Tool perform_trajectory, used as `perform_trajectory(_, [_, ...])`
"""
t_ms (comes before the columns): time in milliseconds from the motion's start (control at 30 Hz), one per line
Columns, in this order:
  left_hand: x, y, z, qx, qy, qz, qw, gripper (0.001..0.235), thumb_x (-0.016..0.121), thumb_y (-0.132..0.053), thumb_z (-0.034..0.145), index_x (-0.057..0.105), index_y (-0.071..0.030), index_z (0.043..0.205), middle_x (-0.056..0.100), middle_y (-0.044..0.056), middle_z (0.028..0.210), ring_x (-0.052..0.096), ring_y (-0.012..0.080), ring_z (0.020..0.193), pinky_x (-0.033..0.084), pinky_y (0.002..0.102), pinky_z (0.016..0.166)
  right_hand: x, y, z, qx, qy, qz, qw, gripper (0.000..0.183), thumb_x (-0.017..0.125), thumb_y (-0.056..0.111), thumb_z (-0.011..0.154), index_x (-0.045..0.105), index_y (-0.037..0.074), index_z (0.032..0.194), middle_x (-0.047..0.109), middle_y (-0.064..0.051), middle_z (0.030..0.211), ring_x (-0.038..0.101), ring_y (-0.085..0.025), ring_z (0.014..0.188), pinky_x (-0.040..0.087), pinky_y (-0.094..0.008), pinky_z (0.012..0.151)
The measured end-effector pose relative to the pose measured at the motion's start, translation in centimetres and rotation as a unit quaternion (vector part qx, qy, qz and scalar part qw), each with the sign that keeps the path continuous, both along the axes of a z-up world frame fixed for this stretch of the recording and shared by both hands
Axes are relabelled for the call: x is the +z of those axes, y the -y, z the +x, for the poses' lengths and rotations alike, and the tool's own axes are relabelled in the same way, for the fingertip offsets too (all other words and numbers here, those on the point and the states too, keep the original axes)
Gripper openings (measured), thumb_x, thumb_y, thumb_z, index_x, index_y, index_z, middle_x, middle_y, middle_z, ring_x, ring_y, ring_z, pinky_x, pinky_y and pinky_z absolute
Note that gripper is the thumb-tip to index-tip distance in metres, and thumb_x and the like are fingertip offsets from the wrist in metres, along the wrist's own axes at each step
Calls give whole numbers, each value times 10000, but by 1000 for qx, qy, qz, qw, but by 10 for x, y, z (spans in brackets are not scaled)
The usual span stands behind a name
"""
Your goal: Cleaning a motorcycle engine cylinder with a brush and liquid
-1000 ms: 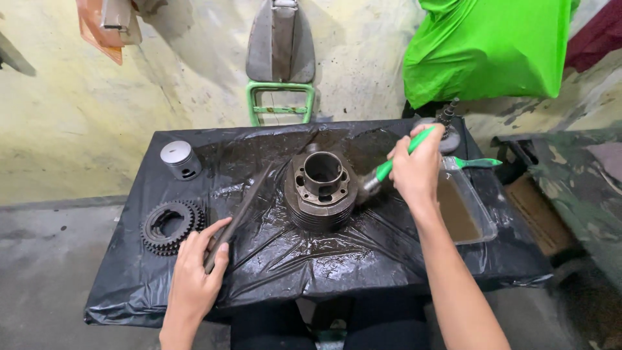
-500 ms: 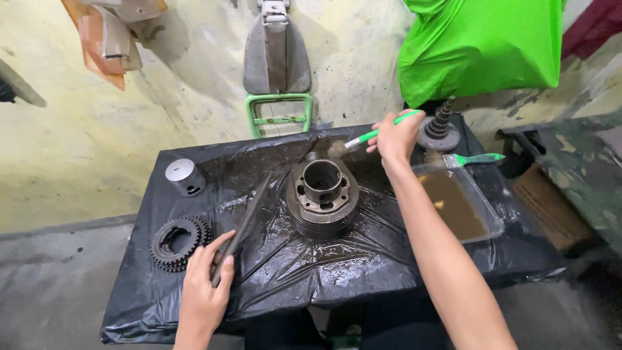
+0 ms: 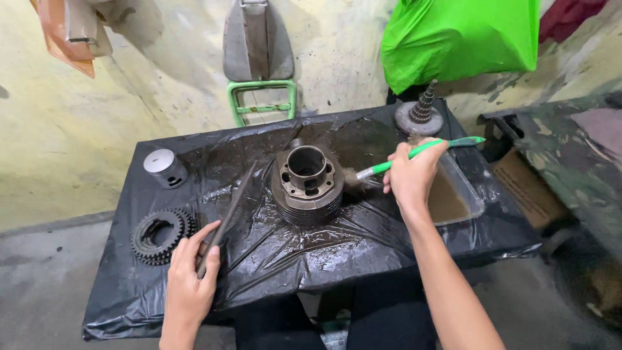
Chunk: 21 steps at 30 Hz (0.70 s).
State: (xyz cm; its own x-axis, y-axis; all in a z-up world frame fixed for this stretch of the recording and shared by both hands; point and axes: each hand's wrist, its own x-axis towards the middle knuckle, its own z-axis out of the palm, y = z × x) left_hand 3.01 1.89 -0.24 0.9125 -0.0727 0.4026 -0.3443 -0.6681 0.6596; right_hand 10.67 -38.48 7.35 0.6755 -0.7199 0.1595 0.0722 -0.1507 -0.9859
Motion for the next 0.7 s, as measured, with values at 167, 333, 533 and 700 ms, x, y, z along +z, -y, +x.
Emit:
perform_trajectory(167, [5,2,-2,6,-16,0,1000,471,536,-342,1084,682,-193,1506,606,57,942,585,226,921,433,359,1014,13,-13,-27,74,-149,-14,986,217,485,117,1030,307,122,1154,700,-116,819,544,-234,354,434,-376,330])
perform_trajectory(333, [4,2,-3,6,-15,-1,1000,466,537,-329,1082,681,-193,1505,584,53,919,574,228,901,432,356,997,7,-8,23,94,-114,-59,987,172,443,85,1043,308,95,1148,681,-151,808,573,-262,352,436,-394,254])
perform_trajectory(533, [-1,0,1,2,8,-3,1000,463,544,-329,1075,693,-178,1487,590,50,891,568,224,866,446,351,943,0,-6,100,38,-114,-87,989,127,435,89,1047,320,108,1099,678,-209,765,649,-281,366,494,-419,260])
perform_trajectory(700, [-3,-1,1,5,-1,-11,1000,459,552,-319,1074,690,-191,1493,636,59,968,605,219,935,452,351,1007,-11,-13,127,44,-29,44,998,148,446,103,1070,304,113,1112,726,-210,823,674,-301,385,491,-413,245])
